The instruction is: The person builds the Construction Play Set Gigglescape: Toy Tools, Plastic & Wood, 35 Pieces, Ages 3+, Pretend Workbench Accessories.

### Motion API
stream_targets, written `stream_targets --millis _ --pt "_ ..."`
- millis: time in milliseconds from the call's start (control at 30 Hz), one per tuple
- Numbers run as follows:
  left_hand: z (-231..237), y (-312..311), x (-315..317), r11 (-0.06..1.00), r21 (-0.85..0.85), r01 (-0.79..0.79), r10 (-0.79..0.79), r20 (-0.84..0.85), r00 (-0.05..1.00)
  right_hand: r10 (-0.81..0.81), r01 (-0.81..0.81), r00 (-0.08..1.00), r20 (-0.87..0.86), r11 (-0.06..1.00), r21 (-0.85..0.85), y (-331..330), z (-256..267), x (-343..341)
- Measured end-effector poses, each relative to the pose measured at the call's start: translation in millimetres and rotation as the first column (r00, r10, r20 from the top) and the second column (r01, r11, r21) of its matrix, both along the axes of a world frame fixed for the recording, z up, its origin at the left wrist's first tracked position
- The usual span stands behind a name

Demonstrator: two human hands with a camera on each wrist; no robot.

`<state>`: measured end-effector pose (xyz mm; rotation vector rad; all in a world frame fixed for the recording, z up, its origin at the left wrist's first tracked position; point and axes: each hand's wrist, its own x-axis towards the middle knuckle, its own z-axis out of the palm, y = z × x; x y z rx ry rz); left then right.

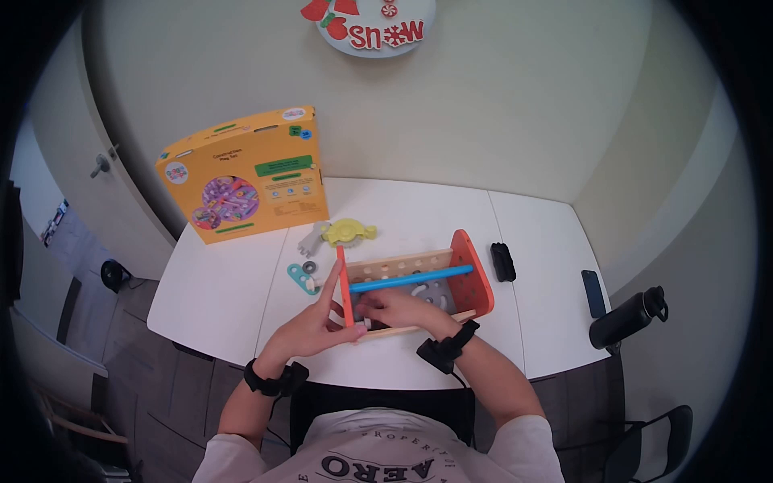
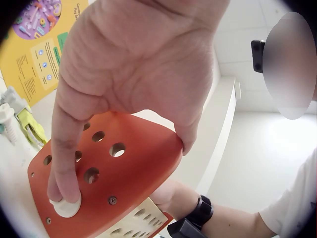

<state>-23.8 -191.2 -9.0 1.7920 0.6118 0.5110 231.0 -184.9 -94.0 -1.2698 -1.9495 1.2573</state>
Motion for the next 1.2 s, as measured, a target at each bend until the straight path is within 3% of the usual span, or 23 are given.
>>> stream_targets --millis 67,167,267,367,467,567,667,767,867,967,1067,1167,1200 --pt "-1.1 0.4 0.1 1.0 0.006 -0.002 0.002 -0.006 1.0 0.079 -0.081 0.988 0.131 0.997 0.01 -2.2 15.2 -1.6" --pt "-0.3 0.5 0.6 1.0 -0.014 0.003 -0.003 0.005 1.0 -0.174 0.174 0.985 0.019 0.984 0.031 -15.3 45.1 -15.3" --pt "4.9 -0.8 0.4 0.999 -0.033 0.005 -0.005 -0.004 1.0 0.024 -0.021 0.999 -0.031 0.996 0.09 -3.7 11.6 -7.9" --pt "3.4 0.0 0.6 1.0 -0.024 -0.002 0.002 -0.024 1.0 0.032 -0.039 0.992 0.122 0.997 0.059 -0.5 7.3 -2.5" --pt "3.6 -1.1 0.5 0.999 -0.035 -0.002 0.002 -0.002 1.0 -0.227 0.211 0.97 0.082 0.963 0.169 -2.3 15.0 -7.7" --pt "-0.3 0.4 1.0 1.0 -0.006 -0.002 0.002 0.004 1.0 -0.055 0.06 0.998 0.038 0.988 -0.145 -7.9 29.3 -10.7" --pt "2.5 -0.2 0.6 1.0 -0.021 -0.003 0.003 -0.012 1.0 -0.154 0.143 0.982 0.11 0.985 0.099 -11.3 30.8 -13.5" --pt "3.9 -1.4 0.7 0.999 -0.034 -0.002 0.002 -0.006 1.0 -0.201 0.187 0.974 0.105 0.974 0.125 -7.4 31.4 -12.9" --pt "-0.5 1.1 1.0 1.0 0.001 -0.003 0.003 -0.011 1.0 -0.017 -0.007 0.984 0.175 0.991 0.133 -3.0 6.5 -8.7" --pt "-0.6 1.1 1.1 1.0 0.004 -0.002 0.002 -0.017 1.0 -0.231 0.189 0.962 0.146 0.948 0.256 -4.3 19.8 -12.2" --pt "2.4 -0.2 0.3 1.0 -0.022 0.003 -0.004 -0.018 1.0 -0.092 0.101 0.993 0.069 0.986 -0.131 -5.2 23.7 -11.9" --pt "1.0 2.1 0.7 1.0 -0.007 0.001 -0.002 -0.041 0.999 -0.145 0.13 0.987 0.066 0.973 0.191 -6.8 10.1 -15.6" --pt "0.0 2.6 0.8 1.0 -0.009 0.003 -0.003 -0.037 0.999 -0.15 0.14 0.987 0.063 0.979 0.146 -4.3 8.9 -12.7"
